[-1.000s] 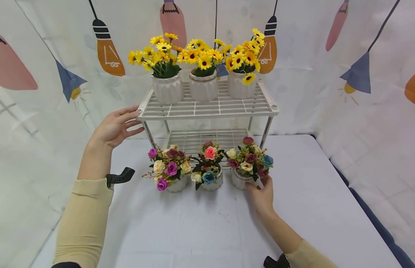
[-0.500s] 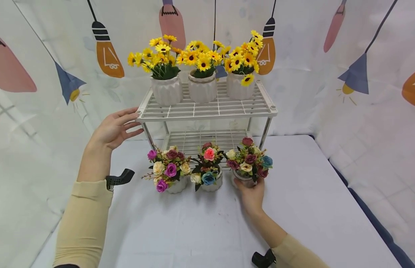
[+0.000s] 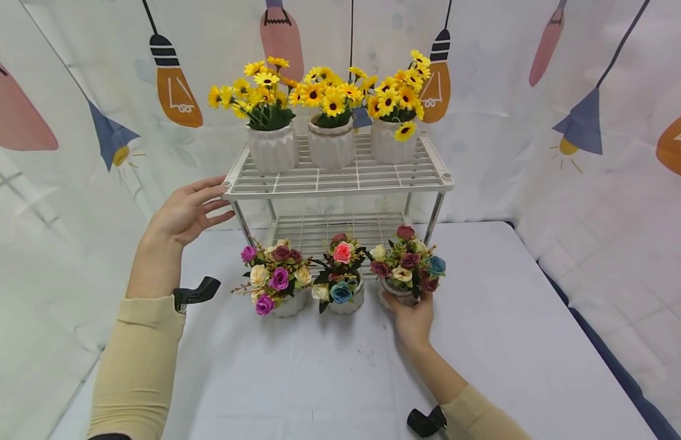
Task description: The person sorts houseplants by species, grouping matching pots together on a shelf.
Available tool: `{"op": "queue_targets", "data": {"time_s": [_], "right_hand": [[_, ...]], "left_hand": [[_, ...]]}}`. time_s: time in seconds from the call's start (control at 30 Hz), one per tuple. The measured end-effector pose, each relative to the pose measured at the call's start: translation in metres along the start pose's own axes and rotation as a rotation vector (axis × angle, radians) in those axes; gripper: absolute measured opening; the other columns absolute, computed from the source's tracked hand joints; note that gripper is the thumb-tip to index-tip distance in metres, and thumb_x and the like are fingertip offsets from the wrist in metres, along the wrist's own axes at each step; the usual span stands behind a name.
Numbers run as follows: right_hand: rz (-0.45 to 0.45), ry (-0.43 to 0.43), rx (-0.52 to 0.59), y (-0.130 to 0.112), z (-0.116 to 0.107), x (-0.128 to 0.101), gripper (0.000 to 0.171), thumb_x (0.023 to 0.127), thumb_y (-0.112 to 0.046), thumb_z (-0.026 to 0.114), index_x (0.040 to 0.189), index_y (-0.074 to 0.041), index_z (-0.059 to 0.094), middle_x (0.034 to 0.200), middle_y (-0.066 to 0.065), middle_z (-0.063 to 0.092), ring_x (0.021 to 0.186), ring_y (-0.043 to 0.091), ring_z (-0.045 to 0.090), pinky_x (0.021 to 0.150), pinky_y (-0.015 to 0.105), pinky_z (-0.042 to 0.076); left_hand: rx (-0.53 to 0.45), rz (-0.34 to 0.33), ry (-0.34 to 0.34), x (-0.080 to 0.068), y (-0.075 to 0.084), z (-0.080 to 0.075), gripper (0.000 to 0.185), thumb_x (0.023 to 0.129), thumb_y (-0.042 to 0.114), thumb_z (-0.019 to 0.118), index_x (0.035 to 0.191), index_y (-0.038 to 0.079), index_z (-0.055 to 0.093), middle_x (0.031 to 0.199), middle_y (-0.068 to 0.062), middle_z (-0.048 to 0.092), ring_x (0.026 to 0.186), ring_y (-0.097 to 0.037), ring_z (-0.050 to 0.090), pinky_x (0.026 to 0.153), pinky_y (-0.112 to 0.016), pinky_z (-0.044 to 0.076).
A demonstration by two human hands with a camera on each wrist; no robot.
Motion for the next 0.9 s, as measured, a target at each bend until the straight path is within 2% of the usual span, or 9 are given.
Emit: {"op": "queue_targets", "data": {"time_s": [0.27,0.4,0.57,0.7,0.8,0.9], "right_hand": [[-0.054,0.054,-0.042,-0.004,-0.003,-0.004,0.094,0.085,-0.008,0.086,0.158,-0.002,0.026,0.156,0.017,0.037,0.148,0.028,0.029,0.119,0.05,0.026],[-0.097,0.071,-0.053,-0.01,-0.005,-0.005,0.094,0.086,-0.013,0.087,0.158,-0.005,0.027,0.155,0.013,0.039,0.146,0.026,0.032,0.117,0.055,0.029],[-0.144,0.086,-0.019,-0.032,0.001,-0.009,0.093,0.086,-0.009,0.086,0.158,-0.006,0.028,0.156,0.011,0.038,0.145,0.025,0.034,0.116,0.056,0.03],[-0.169,0.117,-0.008,-0.036,0.009,0.0,0.094,0.085,-0.009,0.086,0.159,-0.008,0.027,0.158,0.009,0.038,0.146,0.024,0.033,0.116,0.054,0.03],[-0.19,0.142,-0.012,-0.024,0.013,0.015,0.095,0.084,-0.014,0.088,0.158,-0.009,0.03,0.157,0.007,0.039,0.145,0.022,0.035,0.116,0.052,0.031],[-0.201,0.17,-0.022,-0.022,0.02,0.025,0.094,0.082,-0.013,0.09,0.156,-0.006,0.032,0.156,0.011,0.041,0.145,0.025,0.036,0.117,0.049,0.03]], "left_hand": [[-0.008,-0.004,0.001,0.001,-0.001,0.0,0.069,0.098,0.031,0.073,0.155,0.004,0.044,0.125,-0.002,0.065,0.124,-0.028,0.057,0.111,-0.056,0.038],[-0.01,-0.002,-0.001,0.0,-0.001,0.0,0.069,0.099,0.031,0.072,0.155,0.004,0.043,0.128,-0.003,0.064,0.125,-0.028,0.056,0.111,-0.056,0.037],[-0.01,0.002,-0.006,0.0,-0.001,-0.001,0.069,0.099,0.031,0.072,0.155,0.005,0.043,0.128,-0.002,0.064,0.124,-0.027,0.057,0.112,-0.056,0.037],[-0.01,0.002,-0.004,0.0,-0.001,-0.001,0.068,0.099,0.031,0.072,0.155,0.004,0.044,0.128,-0.002,0.064,0.127,-0.029,0.056,0.111,-0.056,0.038],[-0.008,0.002,-0.001,0.0,-0.001,0.0,0.067,0.099,0.031,0.071,0.155,0.004,0.044,0.128,-0.002,0.064,0.126,-0.029,0.056,0.111,-0.056,0.038],[-0.01,0.003,-0.001,0.0,-0.001,-0.001,0.068,0.099,0.031,0.072,0.155,0.004,0.043,0.128,-0.003,0.064,0.126,-0.029,0.056,0.111,-0.056,0.038]]}}
Point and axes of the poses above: each hand's wrist, its own x-axis towards the middle knuckle, its own z-axis out of the palm, y = z × x, the point moved 2 cm from there along x, towards the middle knuckle
